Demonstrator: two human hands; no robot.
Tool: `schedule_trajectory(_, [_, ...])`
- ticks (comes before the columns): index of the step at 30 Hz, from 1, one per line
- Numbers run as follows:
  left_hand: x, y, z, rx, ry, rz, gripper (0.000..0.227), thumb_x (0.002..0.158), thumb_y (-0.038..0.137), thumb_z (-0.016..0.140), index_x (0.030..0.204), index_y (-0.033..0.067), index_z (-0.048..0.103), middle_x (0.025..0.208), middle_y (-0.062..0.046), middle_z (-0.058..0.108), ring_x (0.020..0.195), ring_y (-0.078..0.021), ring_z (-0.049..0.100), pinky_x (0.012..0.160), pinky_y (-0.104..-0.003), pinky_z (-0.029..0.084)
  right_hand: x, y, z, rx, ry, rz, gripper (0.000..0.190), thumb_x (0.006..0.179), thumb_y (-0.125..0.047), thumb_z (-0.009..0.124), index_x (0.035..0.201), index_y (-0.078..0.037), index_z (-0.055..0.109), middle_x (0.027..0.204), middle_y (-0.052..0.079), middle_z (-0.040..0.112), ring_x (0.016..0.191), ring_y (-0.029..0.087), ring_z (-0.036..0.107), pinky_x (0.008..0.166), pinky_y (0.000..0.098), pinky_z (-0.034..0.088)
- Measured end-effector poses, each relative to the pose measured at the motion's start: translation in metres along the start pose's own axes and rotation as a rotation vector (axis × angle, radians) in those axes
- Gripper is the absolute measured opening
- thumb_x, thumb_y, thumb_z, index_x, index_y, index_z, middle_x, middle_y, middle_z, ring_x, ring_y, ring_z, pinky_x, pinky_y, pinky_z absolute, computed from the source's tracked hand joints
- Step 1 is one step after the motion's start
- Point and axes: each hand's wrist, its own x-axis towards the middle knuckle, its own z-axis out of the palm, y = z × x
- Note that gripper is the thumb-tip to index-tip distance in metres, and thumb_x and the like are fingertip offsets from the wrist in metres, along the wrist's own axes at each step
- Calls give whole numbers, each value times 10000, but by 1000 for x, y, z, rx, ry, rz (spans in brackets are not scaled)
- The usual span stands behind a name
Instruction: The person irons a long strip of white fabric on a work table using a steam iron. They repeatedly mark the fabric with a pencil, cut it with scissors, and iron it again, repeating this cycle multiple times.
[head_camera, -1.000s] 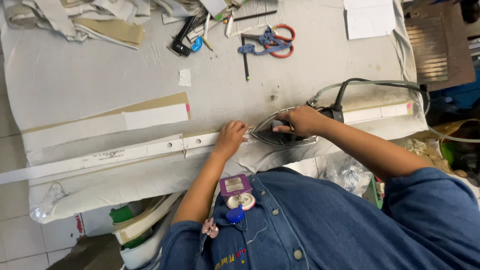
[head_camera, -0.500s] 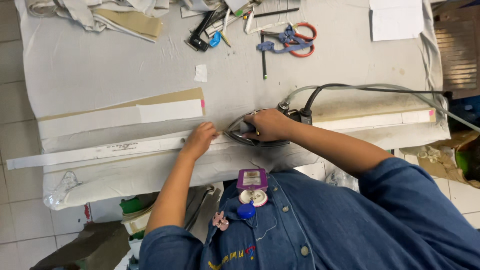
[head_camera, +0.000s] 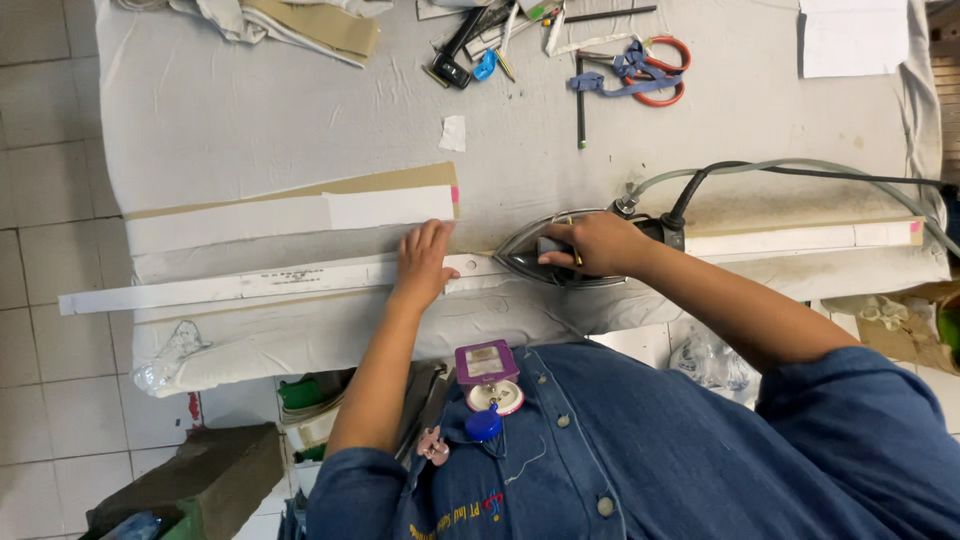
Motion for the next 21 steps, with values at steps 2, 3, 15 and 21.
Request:
schedule_trajectory(2, [1,-17,14,4,-82,157,584,682,181,788,1203,115,532,1185,-48,475,1155,-253,443,964,-434,362,3,4,4,-53,-50,27,459,877,-552,458,1148,-209,598,874,211,697,891,393,670,804,490,525])
schedule_trajectory(3, [2,-20,13,8,-82,169,584,682,181,788,1203,115,532,1185,-48,475,1155,-253,443,964,-434,362,3,7,4,-51,-41,36,459,877,-552,458,1148,-209,598,874,211,697,891,393,670,804,490,525])
schedule_trajectory(15, [-8,-71,11,63,-44,377,90,868,136,598,789,129,557,803,22,492,880,-147,542,788,-250,466,36,-27,7,-5,19,43,533,818,-556,547,1168,-155,576,889,190,696,899,387,667,797,501,528])
schedule_trajectory(21, [-17,-87,-8,139,-6,436,136,894,116,547,759,120,532,799,11,487,889,-158,535,770,-259,471,70,-63,8,37,27,-42,536,820,-523,555,1156,-106,567,850,201,684,882,399,663,772,502,534])
